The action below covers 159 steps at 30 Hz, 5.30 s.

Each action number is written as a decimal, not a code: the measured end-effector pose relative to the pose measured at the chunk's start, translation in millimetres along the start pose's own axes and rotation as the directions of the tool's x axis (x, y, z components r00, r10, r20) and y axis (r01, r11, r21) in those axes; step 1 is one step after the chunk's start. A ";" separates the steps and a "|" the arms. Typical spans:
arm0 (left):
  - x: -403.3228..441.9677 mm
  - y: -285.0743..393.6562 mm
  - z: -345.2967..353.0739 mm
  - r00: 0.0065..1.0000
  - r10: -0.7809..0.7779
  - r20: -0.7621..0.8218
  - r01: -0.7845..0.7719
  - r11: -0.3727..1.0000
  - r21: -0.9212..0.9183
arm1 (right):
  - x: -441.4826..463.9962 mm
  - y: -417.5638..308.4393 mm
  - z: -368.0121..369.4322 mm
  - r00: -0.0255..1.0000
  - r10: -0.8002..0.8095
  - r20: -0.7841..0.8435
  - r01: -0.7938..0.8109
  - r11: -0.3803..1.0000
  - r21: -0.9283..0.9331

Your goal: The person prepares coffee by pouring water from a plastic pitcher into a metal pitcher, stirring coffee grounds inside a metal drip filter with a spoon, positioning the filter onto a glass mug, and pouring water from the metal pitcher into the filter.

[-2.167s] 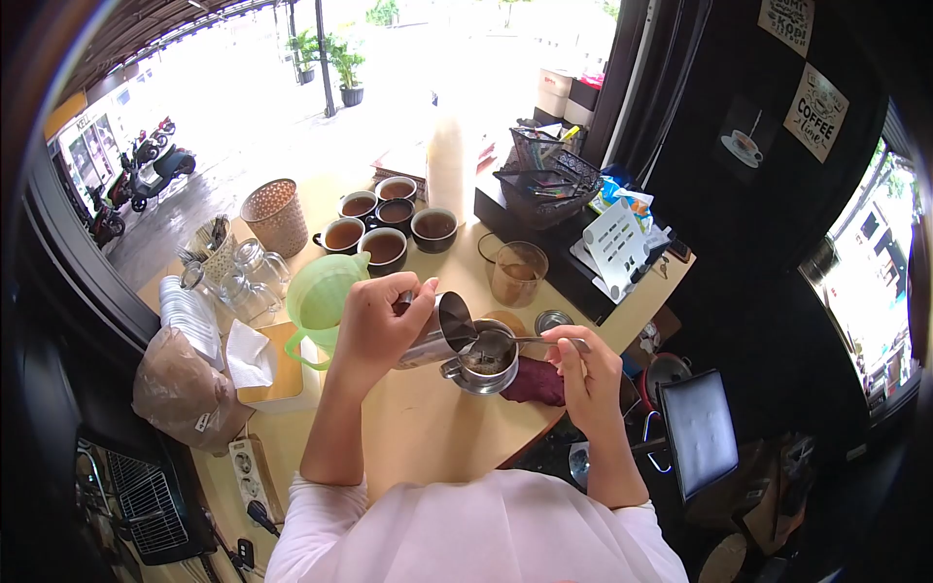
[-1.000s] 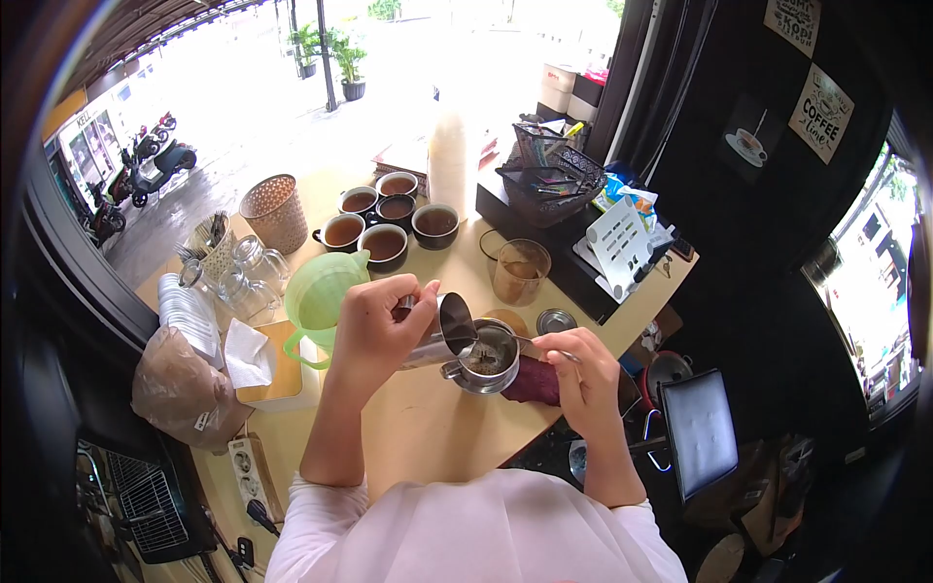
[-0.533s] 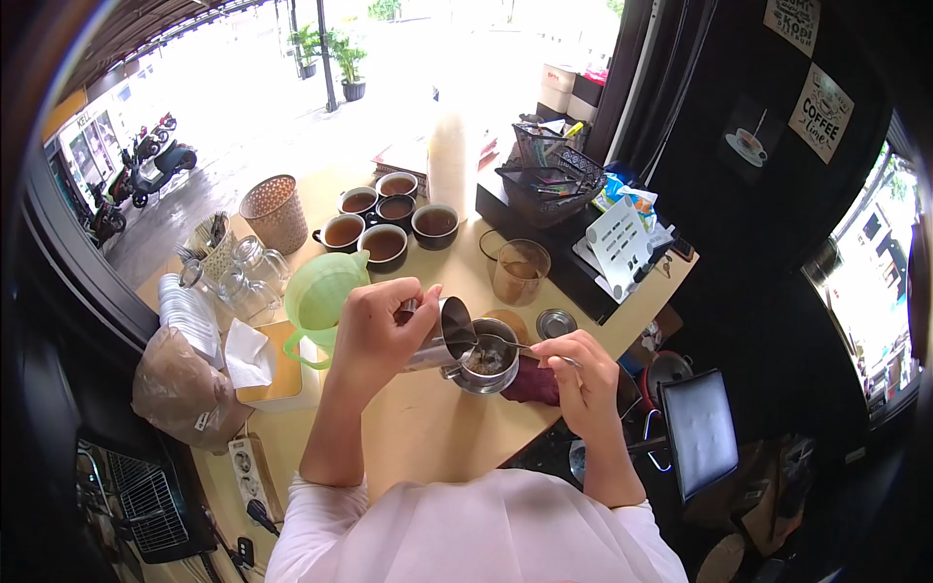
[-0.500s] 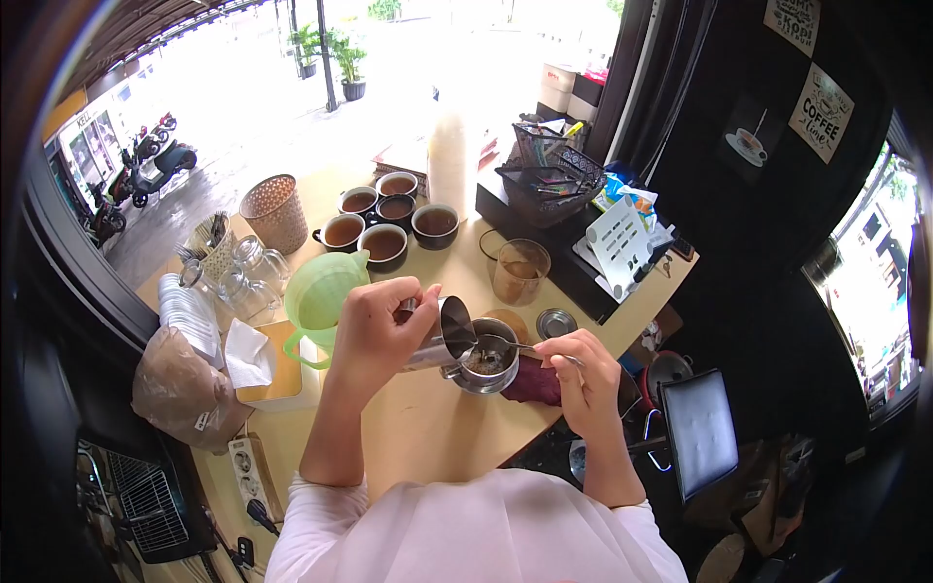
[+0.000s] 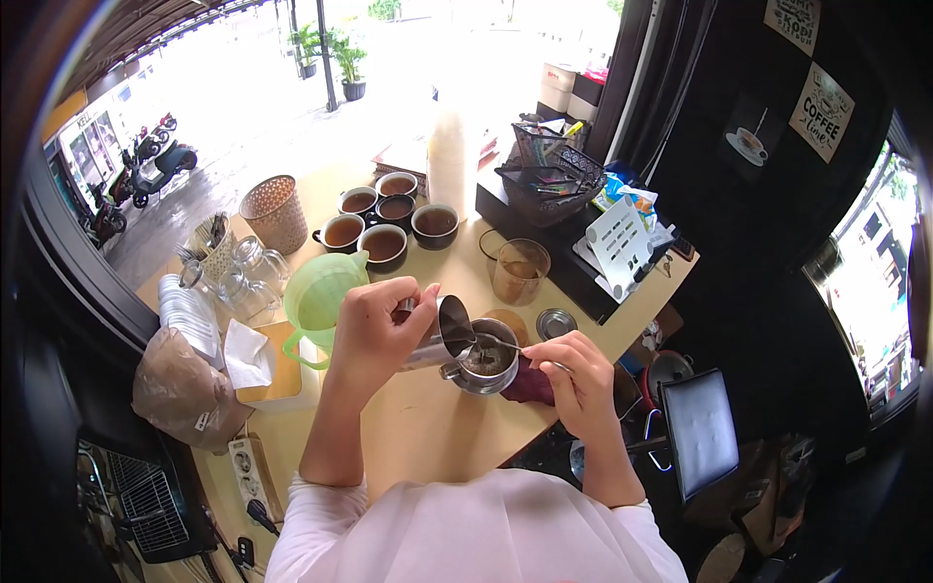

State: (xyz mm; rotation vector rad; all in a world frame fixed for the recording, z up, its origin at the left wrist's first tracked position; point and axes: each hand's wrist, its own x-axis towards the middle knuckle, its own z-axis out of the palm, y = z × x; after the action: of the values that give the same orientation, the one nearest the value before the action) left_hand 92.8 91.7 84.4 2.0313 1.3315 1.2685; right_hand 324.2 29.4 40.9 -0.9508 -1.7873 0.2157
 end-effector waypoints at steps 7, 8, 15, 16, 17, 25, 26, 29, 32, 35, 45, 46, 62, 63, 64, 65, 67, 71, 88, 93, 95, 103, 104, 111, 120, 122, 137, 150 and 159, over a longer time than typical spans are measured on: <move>0.1 1.3 -0.9 1.000 0.003 -0.003 -0.003 1.000 -0.005 | 2.6 -1.5 0.1 1.000 -0.011 -0.022 0.010 0.999 -0.040; 0.1 1.9 -1.1 1.000 0.005 -0.006 -0.005 1.000 -0.013 | 2.1 -1.1 -0.2 1.000 -0.009 -0.004 0.009 1.000 -0.018; 0.2 0.0 -2.3 1.000 0.011 -0.018 -0.012 1.000 -0.025 | 2.5 1.0 -1.1 1.000 -0.018 -0.007 0.018 1.000 -0.023; 0.5 -0.3 -2.0 1.000 0.014 -0.017 -0.014 1.000 -0.024 | 3.8 0.0 -0.7 1.000 -0.031 -0.004 0.030 0.999 -0.036; 0.8 0.1 -1.7 1.000 0.014 -0.018 -0.014 0.999 -0.032 | 3.1 0.0 -1.4 1.000 -0.025 0.006 0.025 1.000 -0.014; 1.8 -3.1 -0.1 0.999 0.032 -0.012 -0.033 0.999 -0.042 | 3.4 -0.4 -2.1 0.999 -0.025 0.042 0.025 1.000 -0.005; 1.9 -2.8 -0.4 1.000 0.025 -0.012 -0.026 0.999 -0.047 | 2.9 0.2 -2.6 0.999 -0.021 0.043 0.020 1.000 0.018; 1.7 -1.9 -1.0 1.000 0.003 -0.014 -0.004 0.997 -0.072 | -0.7 3.7 -4.3 0.999 0.012 0.033 -0.014 0.998 0.057; 2.2 -2.2 -0.2 1.000 -0.012 -0.015 0.010 0.994 -0.105 | -1.9 4.3 -3.7 0.999 0.047 0.004 -0.047 0.998 0.042; 3.0 -7.4 1.6 0.999 -0.026 -0.019 0.023 0.989 -0.147 | -0.5 2.1 -2.1 1.000 0.010 0.010 -0.010 0.999 0.050; 5.4 -25.4 9.7 0.992 -0.128 -0.001 0.112 0.873 -0.474 | -3.1 3.5 -7.5 0.999 0.032 -0.007 -0.031 0.998 0.060; 4.3 -28.0 9.1 0.991 -0.131 -0.005 0.112 0.865 -0.490 | -3.9 3.8 -8.6 0.999 0.045 -0.015 -0.043 0.996 0.075; -46.7 -49.5 17.7 0.916 -0.369 -0.159 0.202 0.765 -0.612 | -14.0 16.5 -1.8 0.989 0.146 -0.036 -0.139 0.979 0.148; -49.4 -50.7 19.9 0.903 -0.397 -0.167 0.213 0.749 -0.627 | -15.0 18.8 -1.9 0.988 0.150 -0.029 -0.145 0.979 0.144; -51.9 -52.3 22.2 0.889 -0.424 -0.174 0.224 0.733 -0.643 | -15.2 20.0 -1.8 0.988 0.154 -0.023 -0.149 0.979 0.141; -54.7 -54.9 24.9 0.884 -0.429 -0.187 0.206 0.716 -0.667 | -14.9 19.4 -1.3 0.986 0.164 -0.025 -0.158 0.974 0.161; -59.6 -60.4 30.8 0.873 -0.439 -0.213 0.169 0.681 -0.712 | -14.3 17.6 -0.2 0.982 0.186 -0.029 -0.177 0.964 0.198; -64.4 -69.2 36.7 0.841 -0.481 -0.248 0.143 0.640 -0.755 | -15.5 21.0 0.8 0.981 0.189 -0.043 -0.177 0.964 0.200; -89.2 -111.4 57.8 0.832 -0.533 -0.157 0.152 0.490 -0.858 | -16.1 19.9 0.3 0.961 0.268 -0.063 -0.245 0.937 0.249; -92.4 -126.6 65.8 0.843 -0.518 -0.146 0.145 0.479 -0.866 | -16.3 20.2 0.2 0.969 0.209 -0.129 -0.174 0.954 0.245; -91.6 -121.7 67.8 0.816 -0.562 -0.136 0.171 0.459 -0.872 | -17.2 21.9 1.9 0.951 0.241 -0.191 -0.180 0.940 0.290; -96.9 -138.1 77.4 0.776 -0.620 -0.114 0.214 0.429 -0.878 | -7.7 33.3 -1.0 0.716 0.595 -0.365 -0.266 0.716 0.646; -97.8 -140.8 77.3 0.788 -0.605 -0.109 0.218 0.441 -0.871 | -6.4 37.4 -2.8 0.705 0.603 -0.374 -0.256 0.708 0.659; -99.9 -148.6 81.8 0.821 -0.558 -0.125 0.232 0.525 -0.819 | 1.4 82.7 -1.6 0.706 0.569 -0.421 -0.230 0.747 0.624; -102.1 -155.1 85.4 0.846 -0.527 -0.085 0.224 0.495 -0.840 | 27.3 108.6 26.1 0.823 0.428 -0.372 -0.398 0.904 0.159; -102.1 -157.6 86.6 0.852 -0.516 -0.090 0.216 0.503 -0.837 | 31.7 118.7 30.2 0.857 0.380 -0.348 -0.385 0.921 0.056; -101.7 -157.8 86.3 0.884 -0.452 -0.115 0.171 0.544 -0.822 | 42.1 158.5 41.6 0.885 0.353 -0.303 -0.390 0.918 -0.071; -101.6 -158.8 88.2 0.872 -0.476 -0.115 0.182 0.533 -0.827 | 36.0 154.3 34.3 0.893 0.314 -0.323 -0.371 0.919 -0.134; -99.5 -146.9 82.9 0.863 -0.494 -0.104 0.210 0.538 -0.817 | 20.6 107.0 17.2 0.885 0.316 -0.342 -0.343 0.939 -0.022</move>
State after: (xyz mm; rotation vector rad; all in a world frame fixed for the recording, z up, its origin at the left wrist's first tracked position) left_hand 74.6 85.3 -110.5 0.8879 0.9512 1.6331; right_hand 360.2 119.9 -10.9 -1.2710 -1.3244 0.1827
